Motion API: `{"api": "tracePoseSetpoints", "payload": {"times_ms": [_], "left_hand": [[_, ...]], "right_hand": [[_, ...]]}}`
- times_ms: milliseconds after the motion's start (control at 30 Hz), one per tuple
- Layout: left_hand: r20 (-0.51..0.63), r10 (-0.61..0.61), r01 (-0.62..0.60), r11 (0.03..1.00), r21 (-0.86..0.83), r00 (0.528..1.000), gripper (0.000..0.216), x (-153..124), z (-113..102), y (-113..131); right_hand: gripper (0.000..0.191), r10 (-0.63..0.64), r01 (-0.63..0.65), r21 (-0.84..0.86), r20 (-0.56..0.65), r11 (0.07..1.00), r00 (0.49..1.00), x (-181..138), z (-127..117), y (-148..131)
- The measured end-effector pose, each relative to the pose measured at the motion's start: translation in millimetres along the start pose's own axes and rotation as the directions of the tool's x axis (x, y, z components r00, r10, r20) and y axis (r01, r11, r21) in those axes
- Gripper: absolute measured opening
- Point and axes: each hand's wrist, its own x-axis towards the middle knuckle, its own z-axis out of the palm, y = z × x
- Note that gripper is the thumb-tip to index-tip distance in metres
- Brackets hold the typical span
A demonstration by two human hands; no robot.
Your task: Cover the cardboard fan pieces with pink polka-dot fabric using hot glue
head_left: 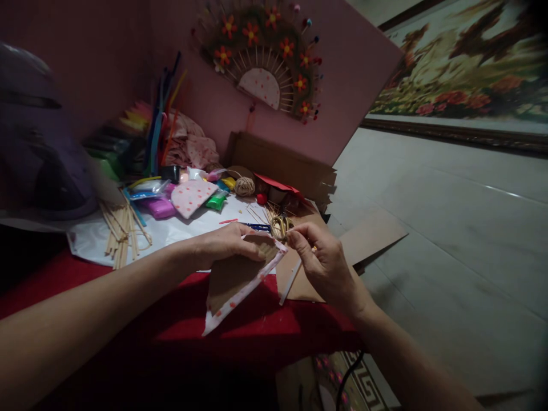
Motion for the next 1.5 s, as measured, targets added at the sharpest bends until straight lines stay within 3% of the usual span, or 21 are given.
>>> {"api": "tracePoseSetpoints", "payload": {"times_ms": [167,367,667,867,967,1133,1500], "left_hand": [[-0.005,-0.018,0.018,1.0,0.007,1.0,0.035,0,0,0],[-0.007,-0.013,0.013,1.0,0.012,1.0,0.038,1,0,0],[-0.022,-0.035,0.034,0.999,-0.031,0.999,0.035,-1,2,3],[-0.067,-0.053,0.05,0.998,-0.043,0.996,0.041,1,0,1],[-0.068,-0.057,0.053,0.997,-0.064,0.996,0.045,2,0,0],[-0.098,-0.06,0.056,0.998,-0.042,0.993,0.032,1,3,1],[-0.174,-0.014,0.036,0.992,0.12,0.985,0.021,4,9,-3]], "right_hand": [[0.023,-0.088,0.09,-0.03,0.072,0.995,0.994,0,-6,-2],[0.024,-0.051,0.061,-0.063,0.152,0.996,0.987,4,-8,-2],[0.024,0.042,-0.048,0.131,0.051,0.99,0.998,5,-2,0],[0.011,0.134,-0.134,0.236,0.02,0.962,0.991,6,-1,2],[0.008,0.05,-0.055,0.148,0.038,0.987,0.998,5,-1,0],[0.014,-0.12,0.141,-0.159,0.137,0.977,0.983,8,1,-8],[0.014,-0.034,0.09,-0.498,0.119,0.862,0.992,10,13,-9]]}}
